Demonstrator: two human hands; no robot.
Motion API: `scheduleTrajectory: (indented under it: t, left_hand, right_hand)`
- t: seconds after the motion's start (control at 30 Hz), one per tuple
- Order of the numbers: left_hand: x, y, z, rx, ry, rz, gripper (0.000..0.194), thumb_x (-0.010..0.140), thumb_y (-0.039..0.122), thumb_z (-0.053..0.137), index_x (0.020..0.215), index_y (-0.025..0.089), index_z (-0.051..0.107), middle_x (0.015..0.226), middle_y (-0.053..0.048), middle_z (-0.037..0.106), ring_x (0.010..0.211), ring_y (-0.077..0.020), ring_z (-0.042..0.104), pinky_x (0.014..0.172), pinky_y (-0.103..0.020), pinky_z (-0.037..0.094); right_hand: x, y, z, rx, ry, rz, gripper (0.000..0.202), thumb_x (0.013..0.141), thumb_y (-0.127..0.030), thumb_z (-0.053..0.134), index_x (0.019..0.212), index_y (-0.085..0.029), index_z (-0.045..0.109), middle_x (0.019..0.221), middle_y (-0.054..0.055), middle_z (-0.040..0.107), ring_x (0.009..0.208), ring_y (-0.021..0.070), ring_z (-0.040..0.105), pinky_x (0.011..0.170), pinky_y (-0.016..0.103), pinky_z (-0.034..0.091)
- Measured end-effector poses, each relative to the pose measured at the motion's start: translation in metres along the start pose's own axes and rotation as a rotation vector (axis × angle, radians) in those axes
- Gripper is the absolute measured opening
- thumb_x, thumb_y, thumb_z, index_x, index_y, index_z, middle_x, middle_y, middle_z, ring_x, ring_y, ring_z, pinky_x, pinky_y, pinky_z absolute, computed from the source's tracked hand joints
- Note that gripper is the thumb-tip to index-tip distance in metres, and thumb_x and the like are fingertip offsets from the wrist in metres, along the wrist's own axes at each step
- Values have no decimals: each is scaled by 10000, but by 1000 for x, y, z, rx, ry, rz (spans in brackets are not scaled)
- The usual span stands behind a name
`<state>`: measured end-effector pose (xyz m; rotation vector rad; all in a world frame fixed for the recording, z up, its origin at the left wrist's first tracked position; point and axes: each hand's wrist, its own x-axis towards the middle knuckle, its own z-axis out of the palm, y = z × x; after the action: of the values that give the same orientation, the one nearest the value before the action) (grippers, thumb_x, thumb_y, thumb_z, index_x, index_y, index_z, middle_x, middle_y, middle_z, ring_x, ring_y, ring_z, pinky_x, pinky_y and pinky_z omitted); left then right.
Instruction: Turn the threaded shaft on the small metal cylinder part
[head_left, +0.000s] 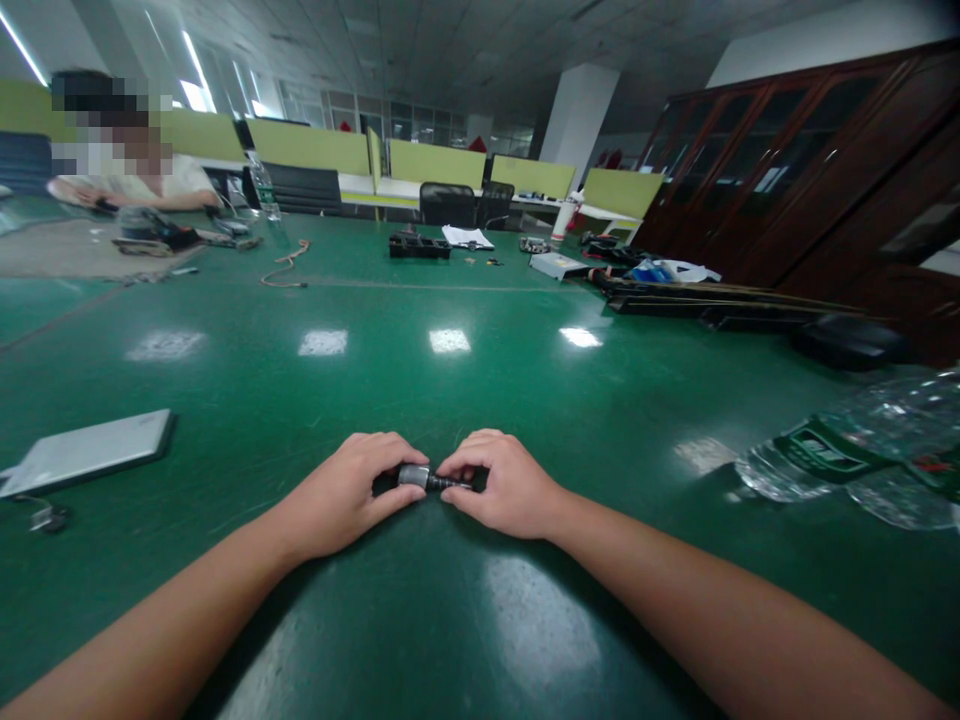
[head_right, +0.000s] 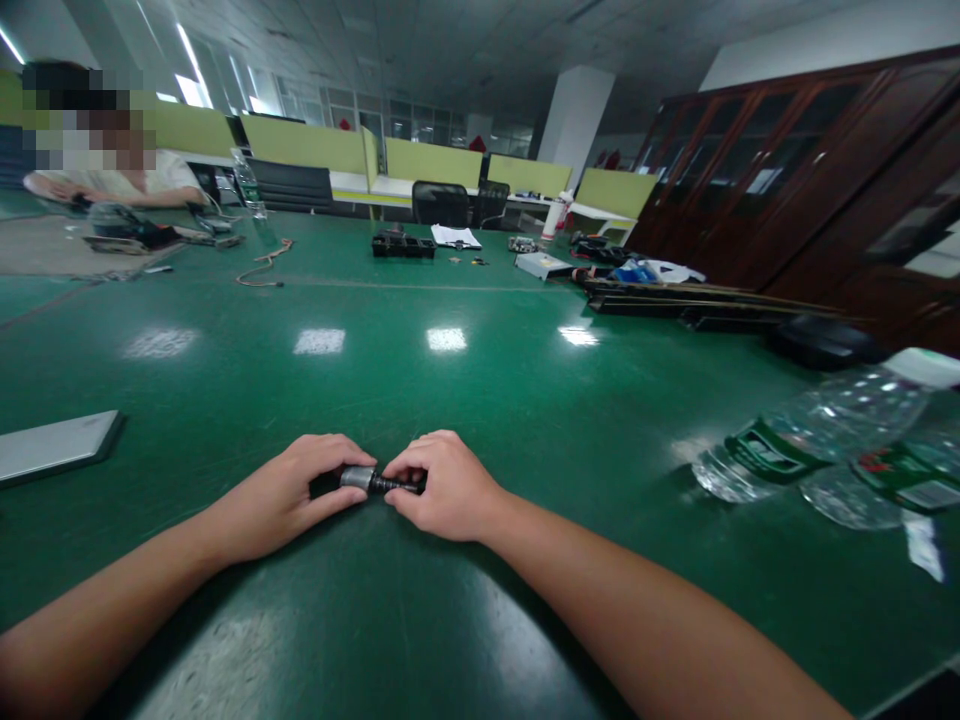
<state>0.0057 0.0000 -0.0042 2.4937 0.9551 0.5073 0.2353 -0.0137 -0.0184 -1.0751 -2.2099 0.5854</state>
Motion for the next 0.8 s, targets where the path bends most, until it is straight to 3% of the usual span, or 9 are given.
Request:
scheduleTrajectory:
  t: [0.8]
  left_hand:
    - [1, 1, 0, -2, 4, -1, 237, 923, 378, 595, 1096, 229, 657, 1024, -51, 687, 951, -215, 620, 872, -338, 452]
  right_hand:
    - [0, -3, -1, -7, -2, 18, 124, 721, -157, 742, 839, -196, 740, 712, -7, 683, 702, 138, 610, 786, 307, 430]
